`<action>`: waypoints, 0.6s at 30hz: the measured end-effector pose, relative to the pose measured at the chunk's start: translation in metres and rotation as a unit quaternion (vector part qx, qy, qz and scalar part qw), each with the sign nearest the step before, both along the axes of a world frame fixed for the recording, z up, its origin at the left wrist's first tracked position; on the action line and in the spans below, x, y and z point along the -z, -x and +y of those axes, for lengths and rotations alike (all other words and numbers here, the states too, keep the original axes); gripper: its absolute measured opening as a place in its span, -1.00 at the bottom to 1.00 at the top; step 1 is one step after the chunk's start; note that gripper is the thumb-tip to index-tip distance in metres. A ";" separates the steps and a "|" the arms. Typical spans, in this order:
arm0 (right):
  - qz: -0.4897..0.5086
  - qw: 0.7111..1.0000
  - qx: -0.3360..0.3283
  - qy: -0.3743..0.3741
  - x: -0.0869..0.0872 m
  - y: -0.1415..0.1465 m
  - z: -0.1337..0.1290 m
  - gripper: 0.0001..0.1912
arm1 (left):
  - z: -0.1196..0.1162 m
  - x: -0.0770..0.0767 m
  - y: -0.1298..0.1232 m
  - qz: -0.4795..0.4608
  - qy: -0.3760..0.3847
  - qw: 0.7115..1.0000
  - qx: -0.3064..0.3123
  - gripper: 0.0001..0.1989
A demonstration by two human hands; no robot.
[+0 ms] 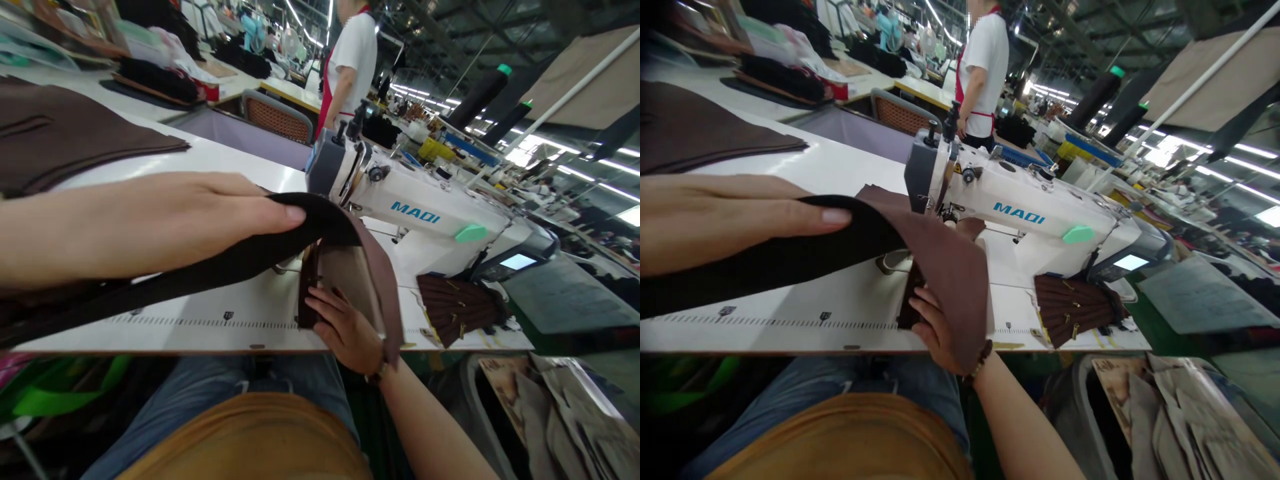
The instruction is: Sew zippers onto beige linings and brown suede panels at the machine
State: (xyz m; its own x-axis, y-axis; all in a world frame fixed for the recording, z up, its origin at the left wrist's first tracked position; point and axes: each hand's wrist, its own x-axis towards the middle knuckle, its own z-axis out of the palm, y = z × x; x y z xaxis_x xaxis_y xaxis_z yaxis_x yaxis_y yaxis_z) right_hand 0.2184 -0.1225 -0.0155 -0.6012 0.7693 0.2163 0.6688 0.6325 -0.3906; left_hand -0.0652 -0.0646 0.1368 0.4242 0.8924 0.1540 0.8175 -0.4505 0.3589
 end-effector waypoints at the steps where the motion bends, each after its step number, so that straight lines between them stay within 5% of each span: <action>1: 0.001 1.000 0.002 0.010 -0.001 0.001 0.000 -0.59 | 0.004 -0.006 -0.004 0.001 0.003 1.000 0.006 -0.29; 12: -0.003 1.000 -0.009 0.008 -0.002 0.002 0.001 -0.59 | -0.007 -0.027 -0.035 0.003 -0.002 0.999 0.036 -0.24; 18: -0.028 0.999 -0.021 -0.014 0.000 0.001 -0.001 -0.58 | -0.013 -0.024 -0.040 0.005 0.007 0.999 0.046 -0.18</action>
